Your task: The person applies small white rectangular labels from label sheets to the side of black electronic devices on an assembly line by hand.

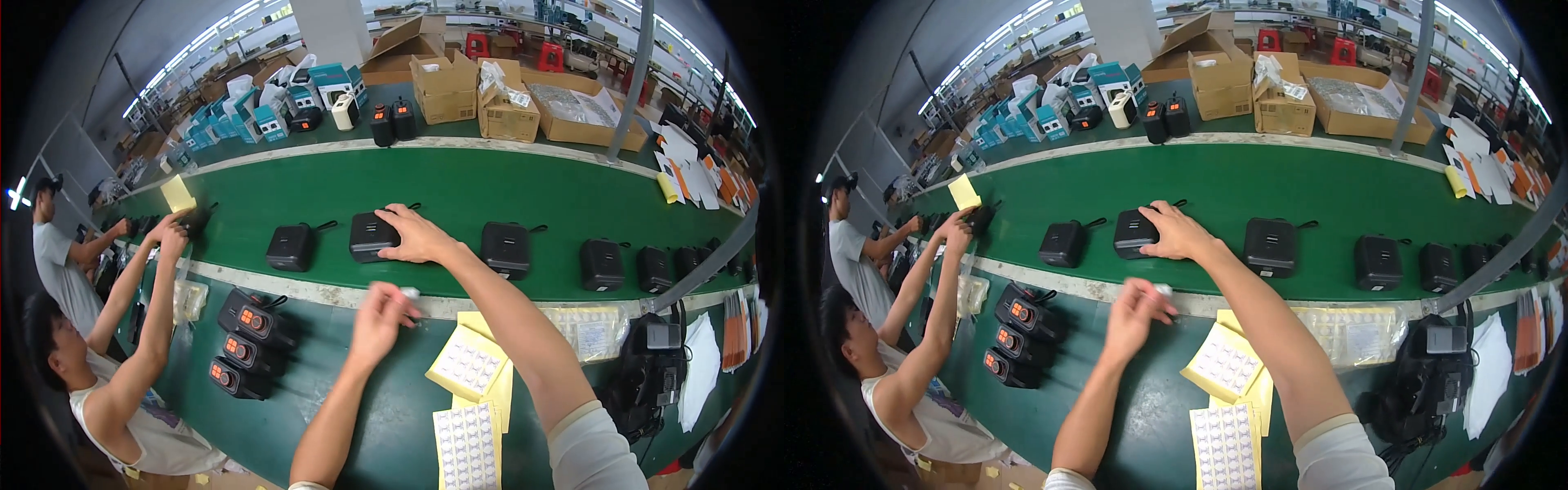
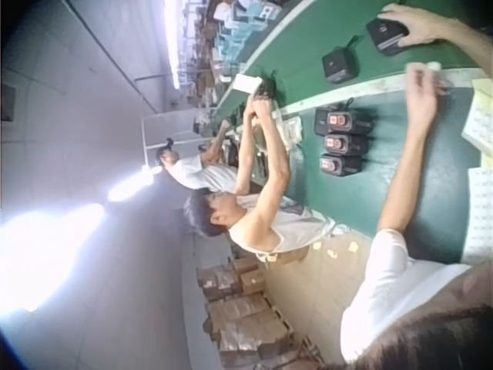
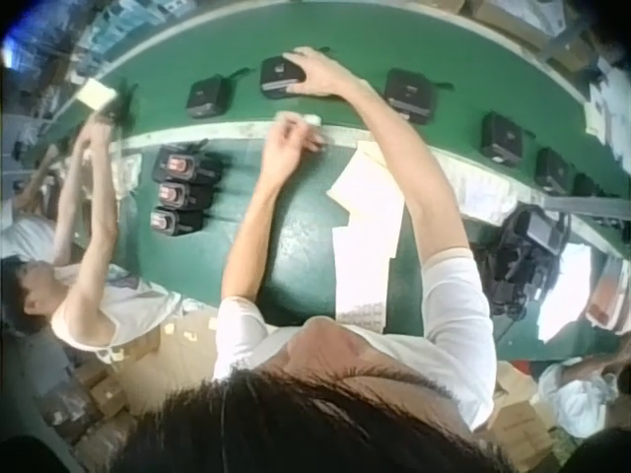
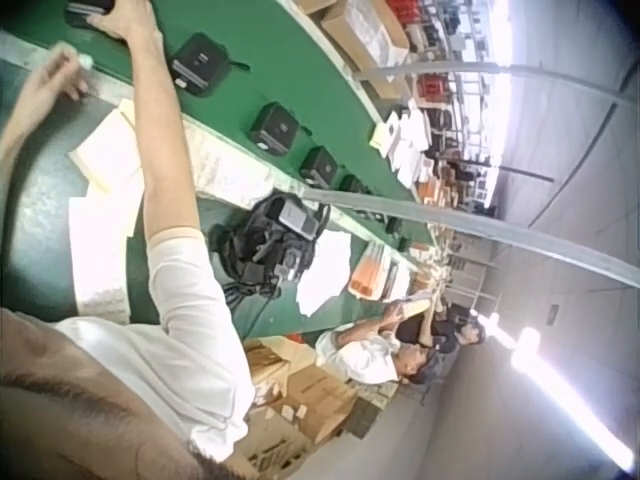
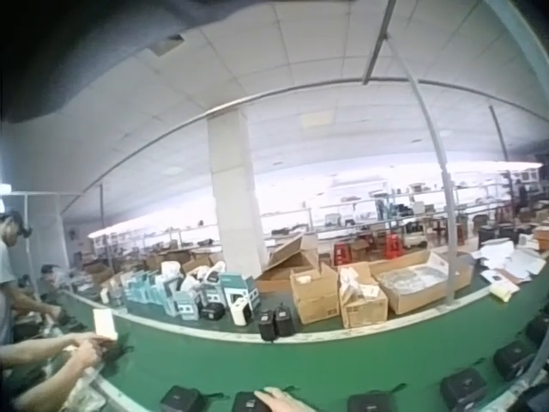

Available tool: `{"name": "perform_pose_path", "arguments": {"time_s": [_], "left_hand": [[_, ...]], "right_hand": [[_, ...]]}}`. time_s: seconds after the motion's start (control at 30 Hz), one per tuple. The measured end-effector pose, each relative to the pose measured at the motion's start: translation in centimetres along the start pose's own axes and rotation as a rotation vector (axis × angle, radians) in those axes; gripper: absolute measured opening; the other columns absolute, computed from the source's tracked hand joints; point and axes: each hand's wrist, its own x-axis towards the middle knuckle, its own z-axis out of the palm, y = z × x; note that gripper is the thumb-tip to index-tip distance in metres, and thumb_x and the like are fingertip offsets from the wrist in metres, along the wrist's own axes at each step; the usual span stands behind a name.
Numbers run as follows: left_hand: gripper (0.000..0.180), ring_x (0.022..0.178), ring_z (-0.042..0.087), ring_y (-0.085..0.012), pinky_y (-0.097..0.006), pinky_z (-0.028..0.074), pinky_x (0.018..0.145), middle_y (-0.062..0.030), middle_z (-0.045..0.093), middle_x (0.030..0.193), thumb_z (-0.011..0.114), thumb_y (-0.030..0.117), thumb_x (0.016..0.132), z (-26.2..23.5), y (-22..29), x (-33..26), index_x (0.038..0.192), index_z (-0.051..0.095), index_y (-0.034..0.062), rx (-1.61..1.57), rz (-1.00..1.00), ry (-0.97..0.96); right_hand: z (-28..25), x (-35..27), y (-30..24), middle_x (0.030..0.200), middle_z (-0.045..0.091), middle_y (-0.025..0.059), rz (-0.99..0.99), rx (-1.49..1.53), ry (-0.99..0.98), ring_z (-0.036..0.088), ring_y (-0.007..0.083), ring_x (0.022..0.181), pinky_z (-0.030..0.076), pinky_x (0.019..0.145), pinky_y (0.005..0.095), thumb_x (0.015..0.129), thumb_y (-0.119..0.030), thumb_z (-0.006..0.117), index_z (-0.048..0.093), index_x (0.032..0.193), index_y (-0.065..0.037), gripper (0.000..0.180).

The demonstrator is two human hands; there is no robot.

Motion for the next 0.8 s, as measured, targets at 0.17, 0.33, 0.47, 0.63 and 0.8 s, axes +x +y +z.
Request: {"name": "perform_pose_path", "arguments": {"time_s": [0.17, 0.33, 0.47, 0.63, 0.8], "left_hand": [[0.009, 0.073, 0.064, -0.0135, -0.027, 0.054, 0.057, -0.0058, 0.058, 0.085, 0.052, 0.01, 0.097, -3.9, 0.0, 2.8, 0.096, 0.049, 0.0019, -0.002, -0.009, 0.181], [0.01, 0.074, 0.064, -0.0151, -0.027, 0.054, 0.058, -0.0056, 0.058, 0.085, 0.053, 0.011, 0.096, -3.3, -1.2, 5.0, 0.095, 0.053, 0.0012, 0.111, 0.001, 0.237], [0.013, 0.07, 0.064, -0.0122, -0.026, 0.055, 0.057, -0.006, 0.062, 0.081, 0.056, 0.012, 0.095, -2.3, -1.8, 5.6, 0.093, 0.055, -0.0011, 0.095, 0.014, 0.296], [0.013, 0.071, 0.065, -0.0127, -0.026, 0.055, 0.058, -0.0076, 0.064, 0.083, 0.058, 0.01, 0.094, -1.2, -2.7, 6.0, 0.091, 0.057, -0.0022, 0.105, 0.041, 0.313], [0.014, 0.071, 0.065, -0.0128, -0.027, 0.055, 0.058, -0.0074, 0.064, 0.081, 0.058, 0.01, 0.094, -0.6, -2.7, 6.1, 0.091, 0.057, -0.0028, 0.063, 0.044, 0.332]], "right_hand": [[-2.2, -0.6, -1.0, 0.133, 0.048, 0.0235, 0.135, 0.154, -0.044, 0.049, 0.0361, 0.122, 0.04, 0.104, 0.0392, 0.072, -0.049, 0.074, 0.052, 0.134, -0.003, 0.08], [-3.0, -2.0, -0.4, 0.128, 0.051, 0.0185, 0.186, 0.183, -0.071, 0.06, 0.0266, 0.098, 0.049, 0.088, 0.0345, 0.074, -0.049, 0.075, 0.052, 0.135, -0.005, 0.078], [-3.0, -2.5, 0.2, 0.126, 0.052, 0.0183, 0.176, 0.164, -0.045, 0.061, 0.024, 0.09, 0.05, 0.083, 0.0331, 0.075, -0.048, 0.075, 0.053, 0.134, -0.005, 0.077], [-3.4, -3.0, 0.7, 0.123, 0.053, 0.0182, 0.2, 0.22, -0.014, 0.061, 0.0234, 0.09, 0.051, 0.081, 0.0324, 0.075, -0.046, 0.076, 0.054, 0.133, -0.005, 0.074], [-3.6, -3.5, 1.0, 0.121, 0.054, 0.0176, 0.21, 0.212, 0.0, 0.06, 0.0221, 0.088, 0.05, 0.079, 0.0315, 0.076, -0.045, 0.076, 0.054, 0.133, -0.004, 0.074]]}}
